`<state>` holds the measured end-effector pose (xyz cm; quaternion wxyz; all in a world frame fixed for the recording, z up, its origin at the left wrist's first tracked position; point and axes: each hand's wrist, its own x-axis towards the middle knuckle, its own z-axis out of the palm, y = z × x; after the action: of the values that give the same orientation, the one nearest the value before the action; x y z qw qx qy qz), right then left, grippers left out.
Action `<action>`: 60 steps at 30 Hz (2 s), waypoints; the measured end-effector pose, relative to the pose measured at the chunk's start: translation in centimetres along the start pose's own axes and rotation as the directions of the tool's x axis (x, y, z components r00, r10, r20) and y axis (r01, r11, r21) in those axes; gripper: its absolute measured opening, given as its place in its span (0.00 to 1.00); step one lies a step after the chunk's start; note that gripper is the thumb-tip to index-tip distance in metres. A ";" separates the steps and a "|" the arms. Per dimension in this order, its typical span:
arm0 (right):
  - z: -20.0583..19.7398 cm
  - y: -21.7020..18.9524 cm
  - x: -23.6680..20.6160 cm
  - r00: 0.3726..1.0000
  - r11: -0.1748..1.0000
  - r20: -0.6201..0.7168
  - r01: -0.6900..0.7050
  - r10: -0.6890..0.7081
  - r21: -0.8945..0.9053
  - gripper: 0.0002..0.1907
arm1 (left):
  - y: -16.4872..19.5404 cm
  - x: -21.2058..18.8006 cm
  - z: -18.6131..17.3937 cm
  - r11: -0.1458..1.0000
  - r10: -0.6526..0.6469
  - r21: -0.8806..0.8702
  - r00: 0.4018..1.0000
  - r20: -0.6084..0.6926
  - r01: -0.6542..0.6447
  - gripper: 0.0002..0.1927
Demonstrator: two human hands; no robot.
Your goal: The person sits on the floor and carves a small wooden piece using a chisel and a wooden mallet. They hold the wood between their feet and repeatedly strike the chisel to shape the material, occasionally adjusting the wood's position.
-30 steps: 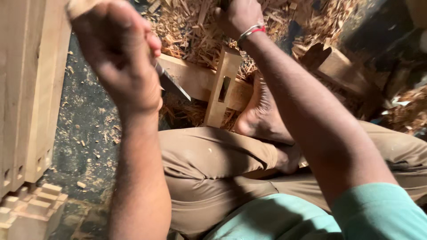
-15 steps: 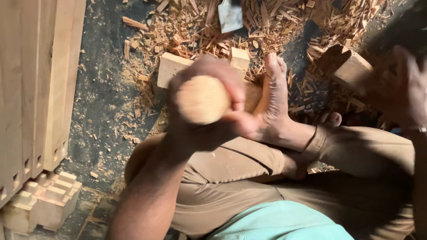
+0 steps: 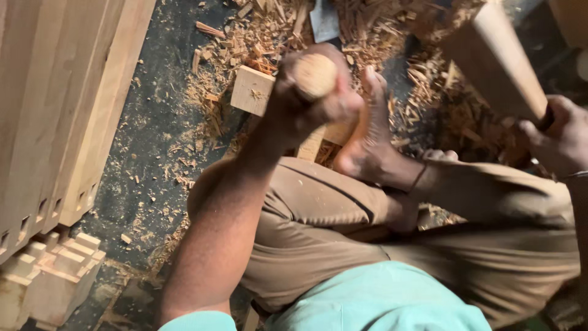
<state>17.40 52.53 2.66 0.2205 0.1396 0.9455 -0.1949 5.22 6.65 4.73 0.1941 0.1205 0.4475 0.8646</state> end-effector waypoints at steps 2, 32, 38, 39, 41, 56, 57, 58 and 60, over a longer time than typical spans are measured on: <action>-3.0 -5.6 -2.1 0.986 0.964 -0.090 0.155 -0.138 0.214 0.23 | 0.1 -0.6 -0.3 0.997 0.023 0.073 0.999 -0.037 -0.020 0.14; -11.4 -25.2 -14.1 0.762 0.775 -0.160 0.592 -0.628 -0.221 0.50 | -3.6 0.3 3.3 0.701 -0.092 0.712 0.995 0.030 0.043 0.25; -10.6 -24.2 -15.2 0.803 0.838 -0.243 0.538 -0.543 -0.095 0.47 | -3.9 0.7 2.8 0.685 -0.243 0.721 0.965 0.094 0.102 0.22; -10.5 -24.1 -14.8 0.824 0.844 -0.183 0.517 -0.536 -0.143 0.48 | -4.1 1.1 2.9 0.681 -0.190 0.730 0.976 0.107 0.053 0.21; -10.4 -23.8 -13.9 0.845 0.807 -0.054 0.486 -0.532 -0.335 0.52 | -4.5 2.0 3.2 0.639 0.088 0.747 0.982 0.164 -0.182 0.13; -9.6 -22.5 -15.4 0.827 0.854 -0.274 0.519 -0.491 0.038 0.53 | -6.5 0.5 0.7 0.594 0.264 0.719 0.932 0.249 -0.360 0.25; -9.5 -22.5 -15.6 0.799 0.826 -0.290 0.562 -0.526 0.048 0.52 | -6.3 0.3 0.3 0.630 0.253 0.698 0.940 0.229 -0.340 0.26; -9.3 -22.6 -15.6 0.764 0.794 -0.320 0.606 -0.560 0.056 0.51 | -6.0 0.2 0.0 0.610 0.143 0.757 0.972 0.185 -0.234 0.25; -9.0 -22.9 -14.8 0.796 0.823 -0.210 0.551 -0.568 -0.137 0.50 | -5.4 -0.2 -0.1 0.534 -0.087 0.844 0.991 0.102 -0.040 0.24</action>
<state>18.93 33.49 24.16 0.0413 -0.1308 0.9701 -0.2003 6.58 9.32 0.28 0.1523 0.2495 0.7969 0.5287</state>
